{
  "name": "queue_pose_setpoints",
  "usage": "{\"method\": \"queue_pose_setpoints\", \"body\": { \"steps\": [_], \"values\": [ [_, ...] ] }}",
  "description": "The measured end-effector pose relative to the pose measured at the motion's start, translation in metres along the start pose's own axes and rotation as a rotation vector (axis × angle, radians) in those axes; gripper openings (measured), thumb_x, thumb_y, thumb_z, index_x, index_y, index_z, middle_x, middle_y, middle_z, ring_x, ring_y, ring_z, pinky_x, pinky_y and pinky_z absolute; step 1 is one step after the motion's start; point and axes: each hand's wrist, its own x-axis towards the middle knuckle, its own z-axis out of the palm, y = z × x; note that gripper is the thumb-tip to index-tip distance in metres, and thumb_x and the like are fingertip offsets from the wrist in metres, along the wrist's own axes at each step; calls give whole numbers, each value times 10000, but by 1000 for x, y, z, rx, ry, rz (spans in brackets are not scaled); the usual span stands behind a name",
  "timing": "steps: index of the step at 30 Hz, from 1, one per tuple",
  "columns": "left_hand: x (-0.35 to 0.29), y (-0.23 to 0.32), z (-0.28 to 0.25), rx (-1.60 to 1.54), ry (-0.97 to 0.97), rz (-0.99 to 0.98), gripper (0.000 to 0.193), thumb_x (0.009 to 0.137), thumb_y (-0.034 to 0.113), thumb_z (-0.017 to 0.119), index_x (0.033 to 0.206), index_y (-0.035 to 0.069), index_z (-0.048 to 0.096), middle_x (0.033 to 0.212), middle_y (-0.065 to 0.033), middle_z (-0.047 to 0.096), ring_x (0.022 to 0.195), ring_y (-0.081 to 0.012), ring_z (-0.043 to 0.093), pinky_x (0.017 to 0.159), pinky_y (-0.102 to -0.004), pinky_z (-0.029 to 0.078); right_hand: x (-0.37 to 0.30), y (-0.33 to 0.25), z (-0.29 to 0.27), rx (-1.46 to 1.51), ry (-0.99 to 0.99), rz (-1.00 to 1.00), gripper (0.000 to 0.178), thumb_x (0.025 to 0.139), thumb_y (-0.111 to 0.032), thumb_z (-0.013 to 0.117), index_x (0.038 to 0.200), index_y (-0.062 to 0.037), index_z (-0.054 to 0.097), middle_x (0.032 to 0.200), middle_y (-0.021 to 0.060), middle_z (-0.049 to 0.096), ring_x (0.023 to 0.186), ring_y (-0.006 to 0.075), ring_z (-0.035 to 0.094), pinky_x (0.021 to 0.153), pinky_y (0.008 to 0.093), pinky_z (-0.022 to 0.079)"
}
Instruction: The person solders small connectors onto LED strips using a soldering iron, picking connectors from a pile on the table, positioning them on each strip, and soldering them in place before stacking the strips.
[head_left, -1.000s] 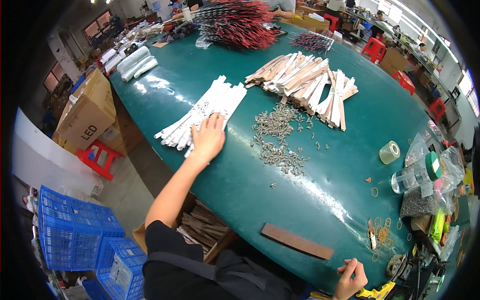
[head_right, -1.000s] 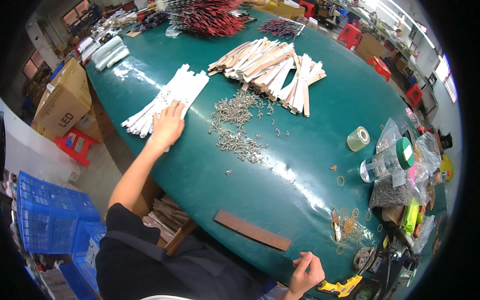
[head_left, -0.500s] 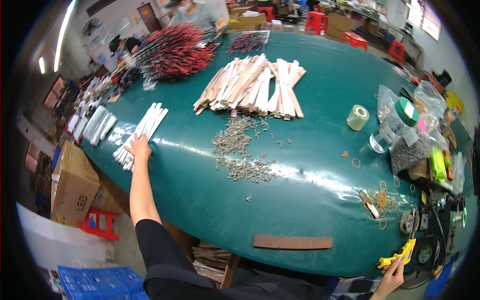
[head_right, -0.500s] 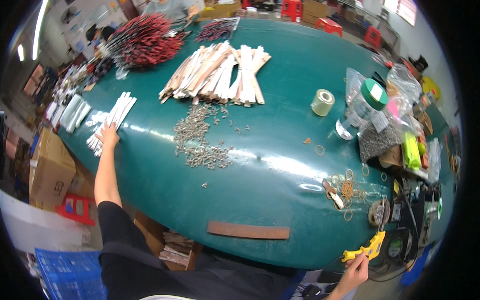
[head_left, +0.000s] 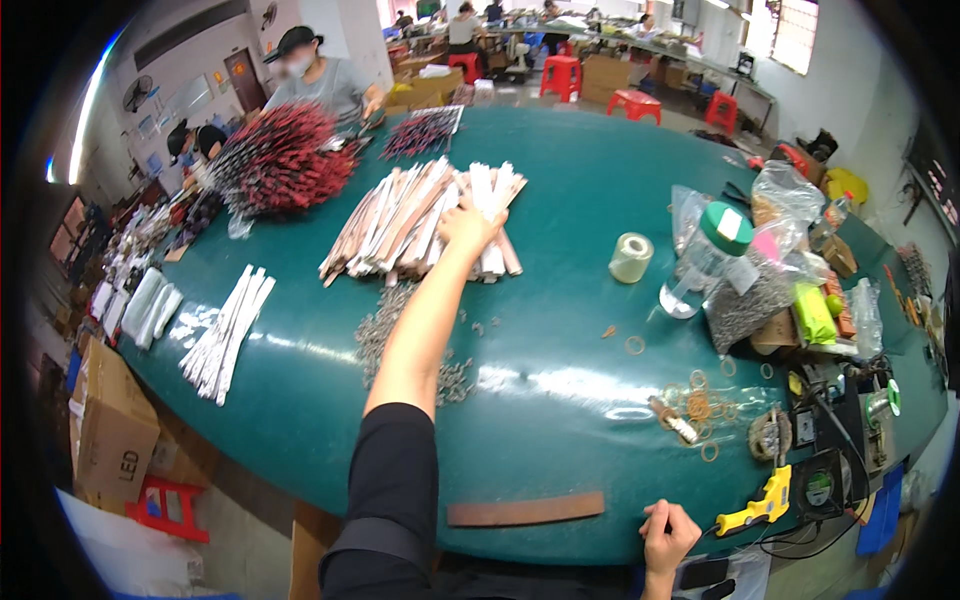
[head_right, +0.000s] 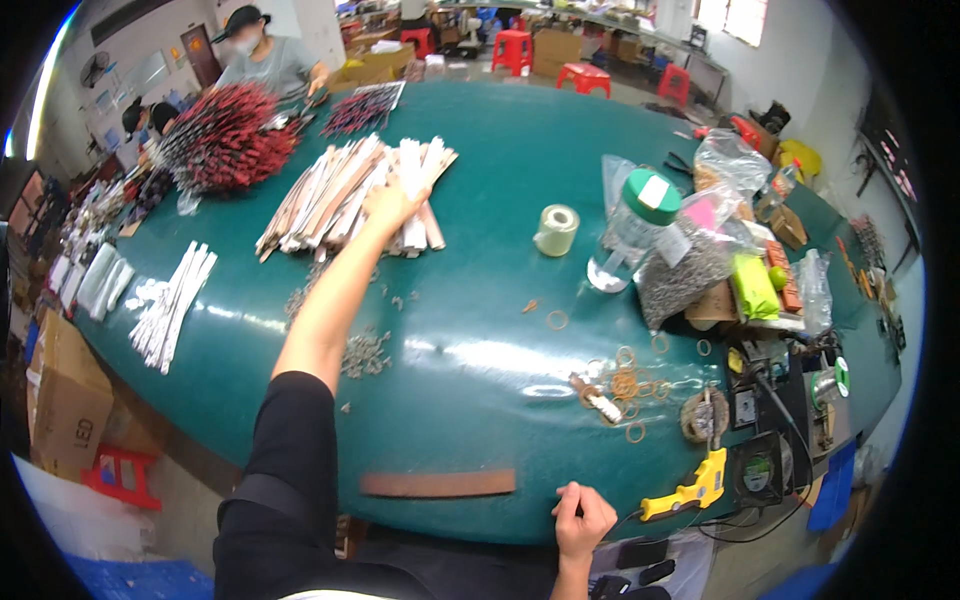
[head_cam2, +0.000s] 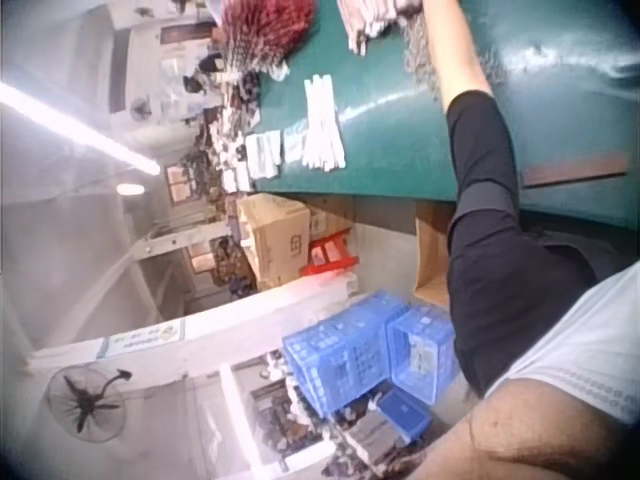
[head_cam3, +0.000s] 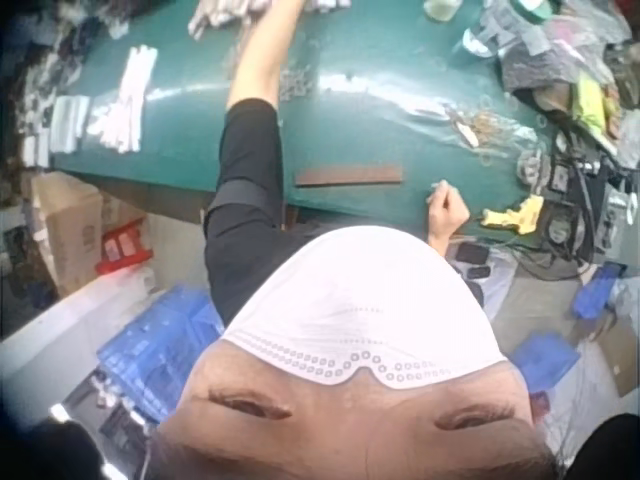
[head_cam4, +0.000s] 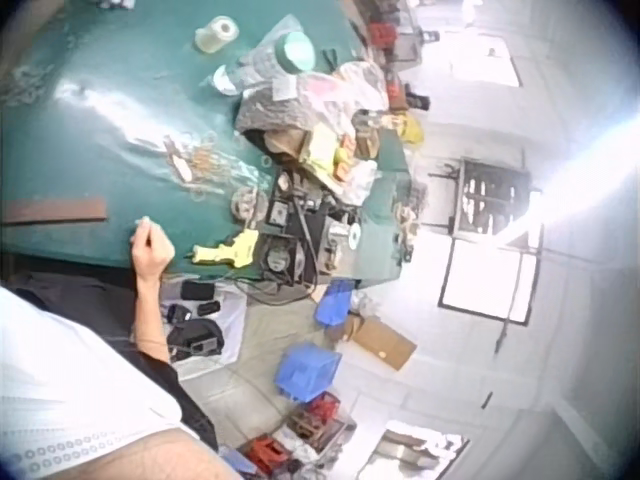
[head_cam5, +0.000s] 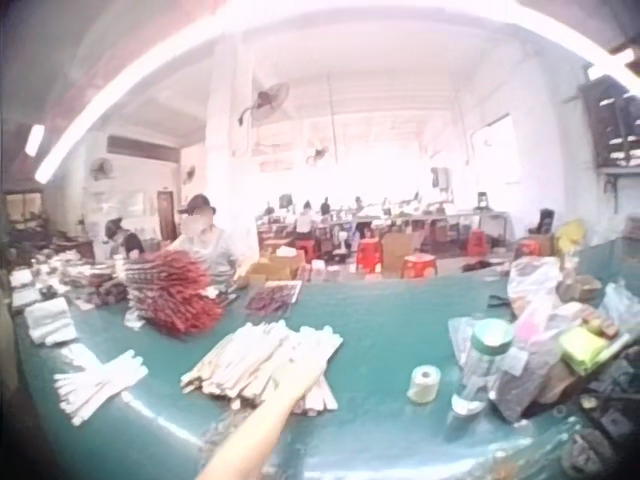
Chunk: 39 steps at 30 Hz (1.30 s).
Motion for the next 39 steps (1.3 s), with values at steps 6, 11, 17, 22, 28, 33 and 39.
{"method": "queue_pose_setpoints", "body": {
  "steps": [6,11,17,22,28,33,39],
  "values": [
    [0,35,13,-158,-266,-138,1127,660,326,798,1473,42,70,1316,-246,458,1141,-346,528,912,-425,467,2,8,-11,73,101,73,249,890,-66,555,665,13,627,470,42,541,390,114,532,419,242,379],
    [14,-2,18,-1077,-164,26,310,675,213,704,864,-28,656,788,-159,664,684,-231,655,588,-333,516,6,3,-8,140,94,77,261,898,-79,546,666,10,628,461,32,531,390,104,514,421,236,361],
    [-26,8,-34,-2250,-1019,-7,324,767,208,605,994,-19,559,901,-111,617,824,-249,631,811,-402,538,8,5,-8,157,109,77,284,906,-88,534,655,17,618,470,43,535,396,109,513,423,245,372],
    [-160,21,-115,-2248,-1042,141,372,772,235,626,1022,-30,551,905,-104,575,866,-231,613,953,-470,483,21,-39,-13,282,6,-61,200,890,-67,556,726,7,643,508,40,562,436,125,547,447,235,403],
    [-276,8,-103,-1820,-1269,215,582,745,75,696,1228,23,376,978,-91,534,730,-183,612,699,-348,542,74,-98,5,194,-34,-320,233,817,19,622,1048,-12,616,754,87,614,607,150,588,517,267,470],
    [-347,17,-112,-1510,-1086,518,1029,771,59,702,1511,49,-14,1254,-94,458,1031,-147,529,875,-302,461,69,-101,27,80,43,-392,230,794,46,640,1015,5,587,807,101,596,665,207,611,549,297,490],
    [-359,11,-111,-1570,-1087,396,1011,799,102,713,1508,44,-5,1345,-103,391,1157,-166,455,982,-311,389,64,-120,11,-93,-14,-546,255,716,14,690,949,-13,592,813,101,606,728,285,602,614,366,500]
  ]
}}
